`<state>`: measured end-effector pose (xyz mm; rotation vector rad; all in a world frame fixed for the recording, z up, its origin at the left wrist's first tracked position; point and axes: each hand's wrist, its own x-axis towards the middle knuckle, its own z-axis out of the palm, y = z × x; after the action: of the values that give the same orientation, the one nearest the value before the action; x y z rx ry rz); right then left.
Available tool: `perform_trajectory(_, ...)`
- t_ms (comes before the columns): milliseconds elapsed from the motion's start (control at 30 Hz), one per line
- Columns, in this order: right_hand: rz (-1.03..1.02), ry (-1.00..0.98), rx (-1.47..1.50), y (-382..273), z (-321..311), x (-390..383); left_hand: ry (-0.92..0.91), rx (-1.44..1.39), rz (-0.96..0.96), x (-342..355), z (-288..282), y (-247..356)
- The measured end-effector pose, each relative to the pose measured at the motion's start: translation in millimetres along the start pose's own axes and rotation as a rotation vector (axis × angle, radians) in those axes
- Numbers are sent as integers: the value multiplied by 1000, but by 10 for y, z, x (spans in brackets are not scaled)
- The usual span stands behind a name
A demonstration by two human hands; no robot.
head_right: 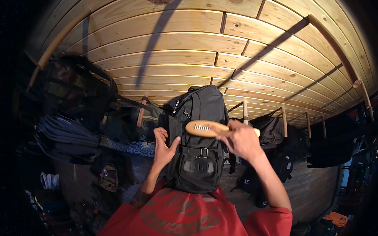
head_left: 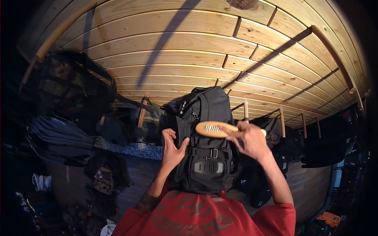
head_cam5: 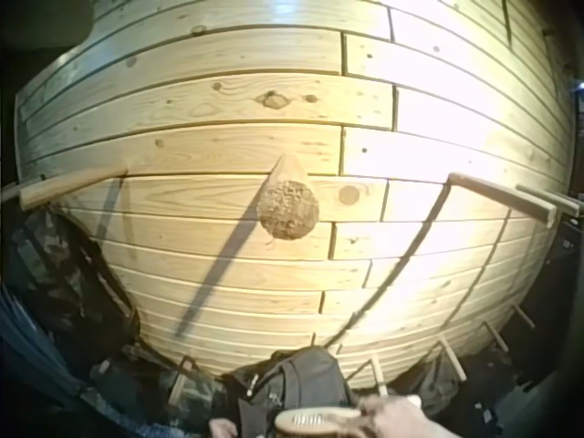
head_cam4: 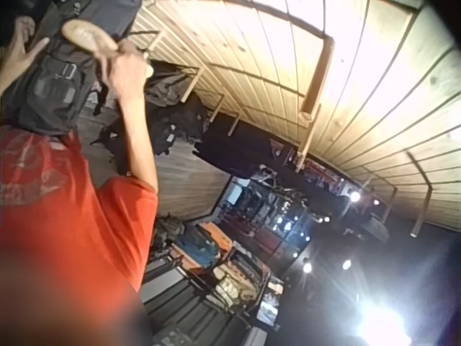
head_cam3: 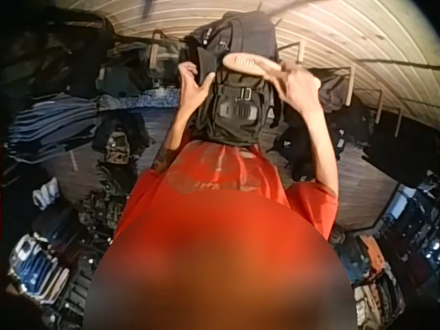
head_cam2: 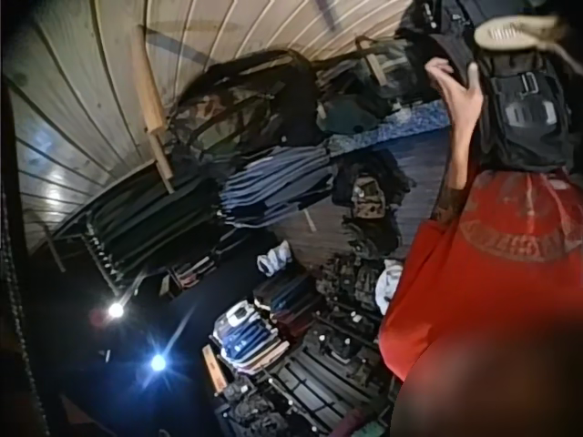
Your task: Cleaning the exterior of various backpacks using a handheld brush.
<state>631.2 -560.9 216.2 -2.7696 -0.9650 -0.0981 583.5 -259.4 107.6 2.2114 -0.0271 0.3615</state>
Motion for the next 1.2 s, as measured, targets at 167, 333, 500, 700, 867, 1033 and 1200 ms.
perform_trajectory(167,-102,-87,117,-144,-22,245,1,-466,-184,-63,113,-88)
perform_trajectory(333,55,43,-103,96,-19,375,11,-548,-133,-67,169,-198)
perform_trajectory(500,-272,-68,37,-12,164,273,-49,-555,-209,-77,156,-206)
perform_trajectory(700,-209,17,159,121,205,428,19,-603,-149,-110,206,-206)
perform_trajectory(867,-7,201,-86,472,245,762,-35,-544,-129,-89,125,-170)
perform_trajectory(1033,-276,-59,117,11,375,710,5,-578,-116,-133,213,-274)
perform_trajectory(1200,174,33,-103,452,241,962,-41,-449,-133,-100,92,-169)
